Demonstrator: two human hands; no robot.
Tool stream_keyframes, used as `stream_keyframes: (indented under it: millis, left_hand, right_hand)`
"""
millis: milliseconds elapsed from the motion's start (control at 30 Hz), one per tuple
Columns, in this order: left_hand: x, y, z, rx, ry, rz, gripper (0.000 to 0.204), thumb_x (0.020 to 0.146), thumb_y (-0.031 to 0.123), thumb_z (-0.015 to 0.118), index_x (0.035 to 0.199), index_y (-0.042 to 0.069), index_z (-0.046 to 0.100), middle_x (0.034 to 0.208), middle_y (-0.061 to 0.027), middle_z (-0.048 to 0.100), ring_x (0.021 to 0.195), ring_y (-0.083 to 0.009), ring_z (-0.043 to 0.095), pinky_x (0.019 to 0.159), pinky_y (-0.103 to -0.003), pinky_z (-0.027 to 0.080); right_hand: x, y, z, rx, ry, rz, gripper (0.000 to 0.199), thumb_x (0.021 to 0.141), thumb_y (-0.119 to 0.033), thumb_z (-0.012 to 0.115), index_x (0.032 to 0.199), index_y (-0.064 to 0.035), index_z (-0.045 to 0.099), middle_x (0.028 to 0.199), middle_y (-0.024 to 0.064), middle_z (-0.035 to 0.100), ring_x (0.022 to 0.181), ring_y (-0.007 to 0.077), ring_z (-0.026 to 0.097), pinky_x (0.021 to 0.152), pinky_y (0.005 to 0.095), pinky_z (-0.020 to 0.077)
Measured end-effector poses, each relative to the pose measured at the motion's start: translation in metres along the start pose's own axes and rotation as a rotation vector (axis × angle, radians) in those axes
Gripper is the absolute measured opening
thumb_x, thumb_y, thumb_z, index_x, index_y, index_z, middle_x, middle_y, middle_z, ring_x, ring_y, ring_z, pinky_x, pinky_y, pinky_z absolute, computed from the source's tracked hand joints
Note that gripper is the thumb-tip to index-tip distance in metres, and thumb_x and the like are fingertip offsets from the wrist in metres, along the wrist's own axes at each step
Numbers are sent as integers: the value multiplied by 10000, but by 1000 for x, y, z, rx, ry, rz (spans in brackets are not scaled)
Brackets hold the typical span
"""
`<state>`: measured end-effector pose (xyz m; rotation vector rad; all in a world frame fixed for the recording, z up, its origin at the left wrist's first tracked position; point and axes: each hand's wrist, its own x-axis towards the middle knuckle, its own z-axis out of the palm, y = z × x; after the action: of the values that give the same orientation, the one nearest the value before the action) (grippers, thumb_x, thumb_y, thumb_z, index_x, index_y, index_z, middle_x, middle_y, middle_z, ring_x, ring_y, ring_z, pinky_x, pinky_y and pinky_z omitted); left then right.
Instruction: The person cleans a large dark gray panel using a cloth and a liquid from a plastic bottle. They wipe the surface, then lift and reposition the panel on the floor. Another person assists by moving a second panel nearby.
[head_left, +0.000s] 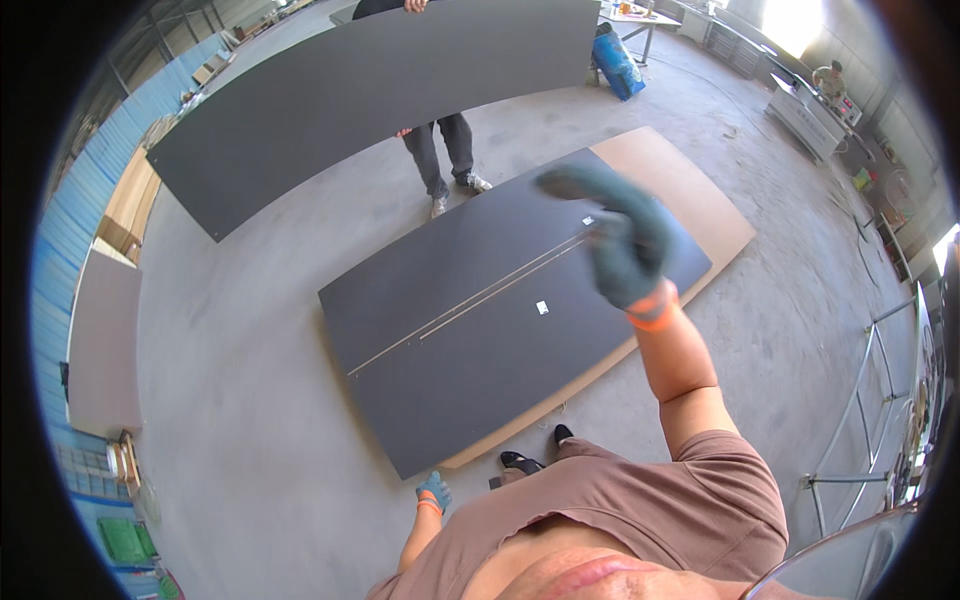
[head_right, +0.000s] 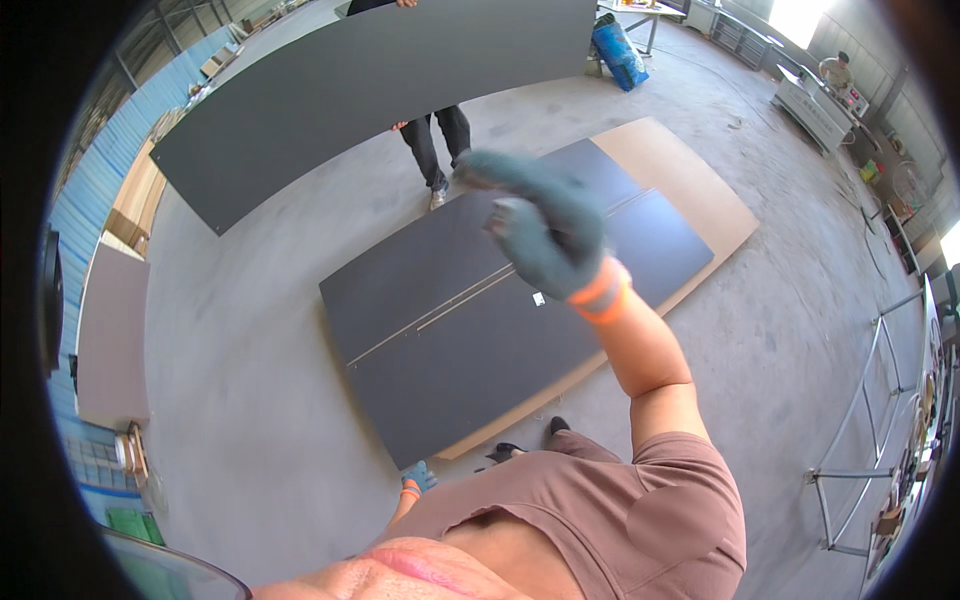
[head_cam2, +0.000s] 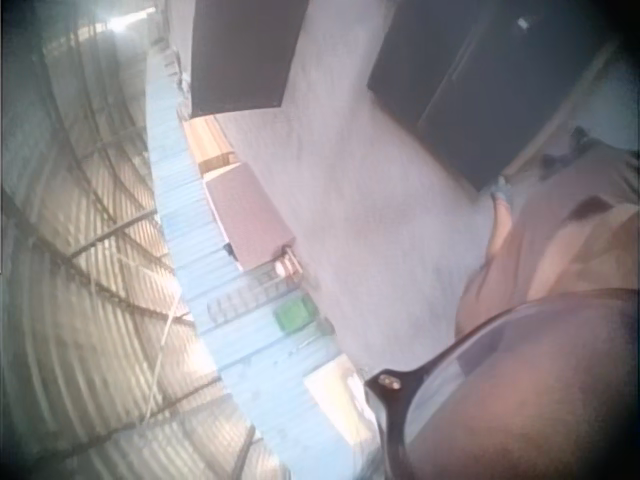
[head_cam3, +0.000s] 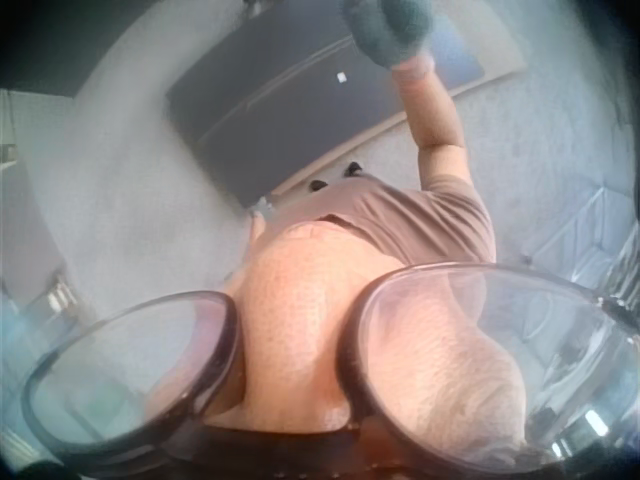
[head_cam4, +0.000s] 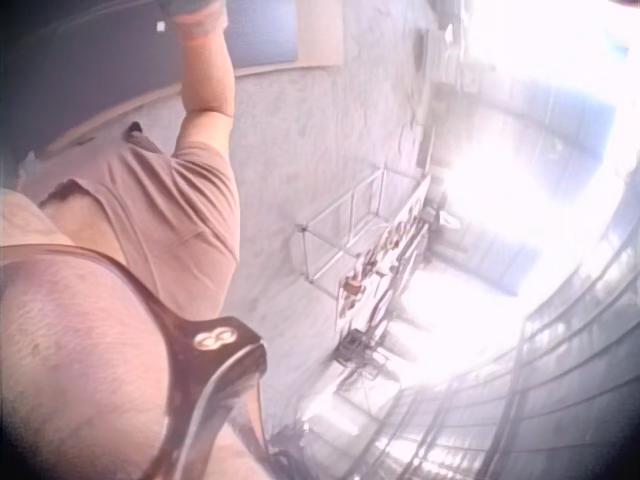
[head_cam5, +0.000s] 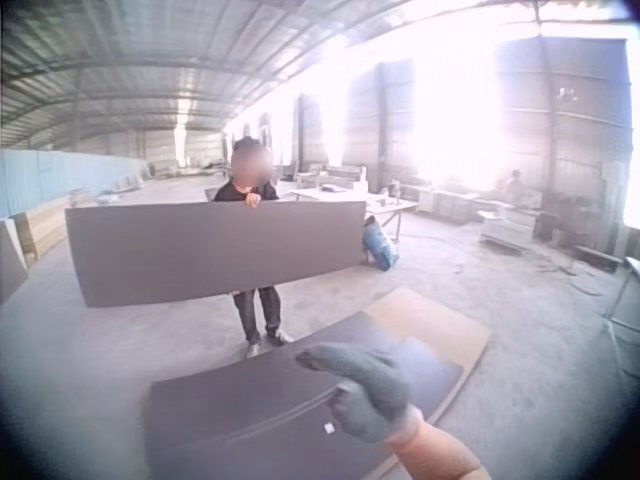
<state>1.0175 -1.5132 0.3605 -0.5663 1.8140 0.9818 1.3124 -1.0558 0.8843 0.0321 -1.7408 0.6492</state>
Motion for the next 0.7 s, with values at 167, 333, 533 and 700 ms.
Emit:
stream_keyframes:
  millis: [167, 333, 533, 700]
  left_hand:
    - [-19, -17, 16, -5, -97, 75, 362, 922, 403, 678, 1112, 101, 612, 1012, -88, 648, 854, -291, 623, 763, -500, 531]
    - [-49, -57, 36, -26, -86, 41, 337, 923, 413, 668, 1099, 131, 616, 1055, -80, 654, 901, -298, 632, 781, -506, 534]
    - [-53, -103, 34, 17, -189, -93, 330, 915, 405, 652, 1055, 112, 595, 1025, -96, 650, 885, -329, 644, 771, -500, 525]
    - [-28, -143, 24, -41, -224, -150, 300, 909, 378, 643, 974, 91, 587, 927, -111, 640, 801, -322, 636, 717, -490, 525]
  right_hand:
    - [41, -105, -66, 32, 181, -624, 339, 982, -103, 540, 1261, 81, 599, 1146, 182, 704, 938, 240, 715, 843, 361, 571]
    - [25, -119, -106, 176, 229, -543, 329, 988, -118, 545, 1258, 60, 603, 1135, 166, 708, 939, 229, 713, 851, 361, 566]
    - [14, -133, -138, 243, 245, -501, 315, 995, -137, 551, 1254, 34, 608, 1123, 146, 713, 941, 216, 710, 860, 360, 560]
    - [1, -144, -142, 238, 257, -504, 304, 1001, -153, 556, 1250, 13, 612, 1112, 130, 717, 942, 205, 707, 867, 360, 555]
